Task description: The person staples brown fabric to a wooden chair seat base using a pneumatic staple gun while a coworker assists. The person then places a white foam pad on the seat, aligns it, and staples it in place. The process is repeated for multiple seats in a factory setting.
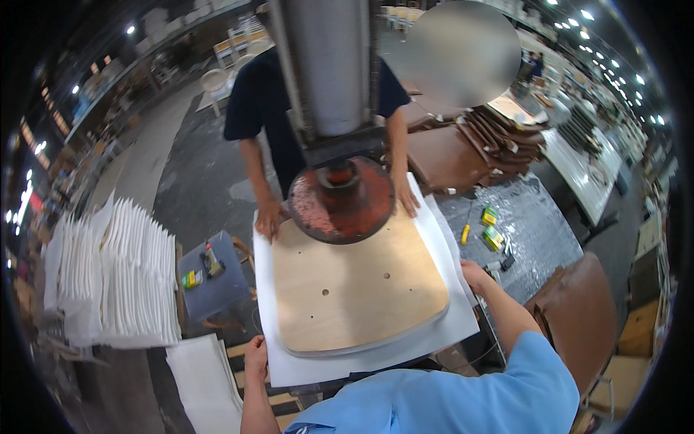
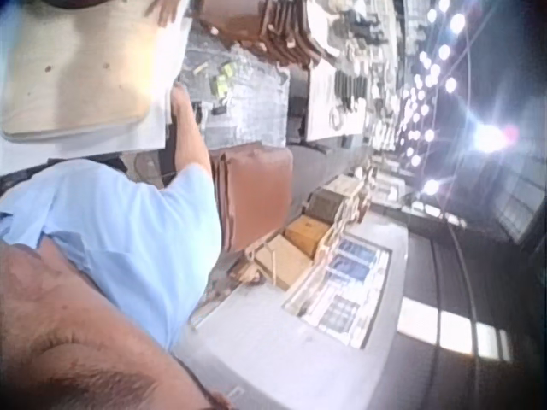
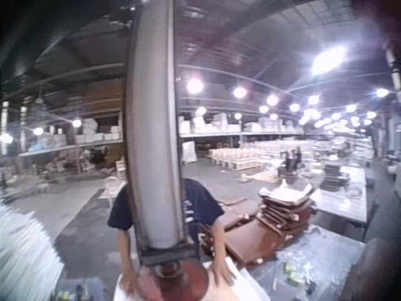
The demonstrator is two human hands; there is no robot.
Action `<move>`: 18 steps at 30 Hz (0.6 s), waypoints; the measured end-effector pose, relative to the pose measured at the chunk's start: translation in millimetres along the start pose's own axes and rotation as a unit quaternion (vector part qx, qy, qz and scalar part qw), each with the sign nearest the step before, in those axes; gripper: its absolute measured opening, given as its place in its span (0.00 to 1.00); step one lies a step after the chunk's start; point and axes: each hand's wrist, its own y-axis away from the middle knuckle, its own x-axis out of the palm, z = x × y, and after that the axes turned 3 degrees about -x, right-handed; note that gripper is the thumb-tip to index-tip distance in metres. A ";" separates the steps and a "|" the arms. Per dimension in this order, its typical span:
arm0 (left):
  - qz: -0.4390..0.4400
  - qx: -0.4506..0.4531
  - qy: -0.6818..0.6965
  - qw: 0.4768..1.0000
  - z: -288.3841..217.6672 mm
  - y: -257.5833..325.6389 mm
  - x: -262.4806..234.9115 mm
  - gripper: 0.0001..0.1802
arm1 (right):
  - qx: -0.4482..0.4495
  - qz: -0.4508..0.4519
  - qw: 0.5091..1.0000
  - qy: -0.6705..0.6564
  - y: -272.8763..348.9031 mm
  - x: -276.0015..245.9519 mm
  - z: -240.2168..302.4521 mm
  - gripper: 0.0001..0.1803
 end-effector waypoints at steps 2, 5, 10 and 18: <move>0.002 0.025 -0.092 0.995 -8.2 -24.3 19.8 0.10 | -0.063 -0.101 0.979 0.168 -8.0 -9.3 18.8 0.21; -0.075 0.103 -0.238 0.963 -14.8 -27.4 28.3 0.13 | -0.181 -0.213 0.895 0.347 -0.4 36.6 3.3 0.15; -0.211 0.215 -0.398 0.867 0.5 -12.8 51.7 0.16 | -0.198 -0.281 0.794 0.501 24.2 97.4 5.6 0.13; -0.142 0.194 -0.348 0.906 -23.1 -18.0 31.4 0.19 | -0.180 -0.283 0.872 0.357 25.8 57.1 -3.9 0.14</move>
